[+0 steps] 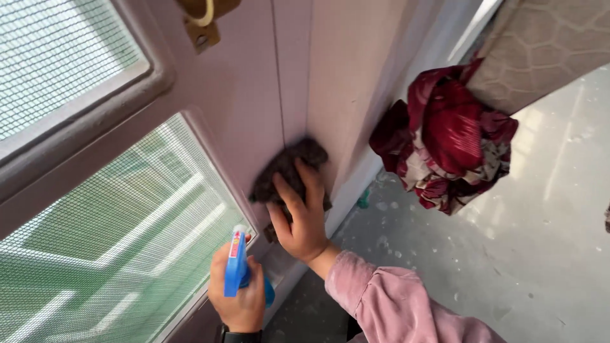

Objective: The person sprays a blue cleaning solution onto a window frame and screen, then wipes the surfaces with a dark cloth. The person moves along the window, cleaning the frame, screen, and sill in a continuous sequence.

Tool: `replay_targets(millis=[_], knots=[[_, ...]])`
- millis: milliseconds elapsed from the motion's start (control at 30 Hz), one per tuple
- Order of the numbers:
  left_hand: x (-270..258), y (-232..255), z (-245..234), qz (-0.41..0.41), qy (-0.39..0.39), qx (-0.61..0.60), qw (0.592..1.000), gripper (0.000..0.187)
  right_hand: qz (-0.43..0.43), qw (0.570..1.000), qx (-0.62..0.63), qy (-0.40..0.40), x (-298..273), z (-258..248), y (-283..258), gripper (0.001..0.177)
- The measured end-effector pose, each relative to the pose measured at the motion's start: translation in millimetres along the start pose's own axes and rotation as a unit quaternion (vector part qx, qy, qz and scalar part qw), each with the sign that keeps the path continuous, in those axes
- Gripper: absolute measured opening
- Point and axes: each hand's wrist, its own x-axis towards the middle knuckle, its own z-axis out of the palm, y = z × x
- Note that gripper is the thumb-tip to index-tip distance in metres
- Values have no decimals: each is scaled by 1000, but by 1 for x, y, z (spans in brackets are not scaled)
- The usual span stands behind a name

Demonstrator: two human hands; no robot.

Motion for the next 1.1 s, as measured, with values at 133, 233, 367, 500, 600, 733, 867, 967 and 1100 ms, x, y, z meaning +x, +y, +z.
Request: replay_targets(millis=[133,233,367,500,600,733,867,967,1100], knots=[[-4,-13,1,39,-14,-11,999,27,14,995,-8,-95,-64,7,42,48],[-6,-19,3,19,-24,19,999,31,51,976,-41,-208,-107,2,64,56],[-12,-31,11,8,-10,72,997,35,120,912,-148,-363,-140,3,84,59],[-7,-25,9,-14,-23,41,999,32,155,895,-148,-391,-133,6,80,60],[-5,-19,9,-25,-31,21,999,31,134,922,-158,-328,-142,13,74,62],[-12,-24,7,-34,-40,57,997,35,104,907,-122,-389,-148,8,37,46],[-4,-9,1,35,-22,-7,999,25,40,883,-114,-453,-139,-1,43,51],[-12,-9,-10,55,3,54,997,22,-58,905,-133,-400,-119,-14,63,51],[-30,1,-28,-21,31,30,999,20,67,904,-115,-406,-126,-16,79,56]])
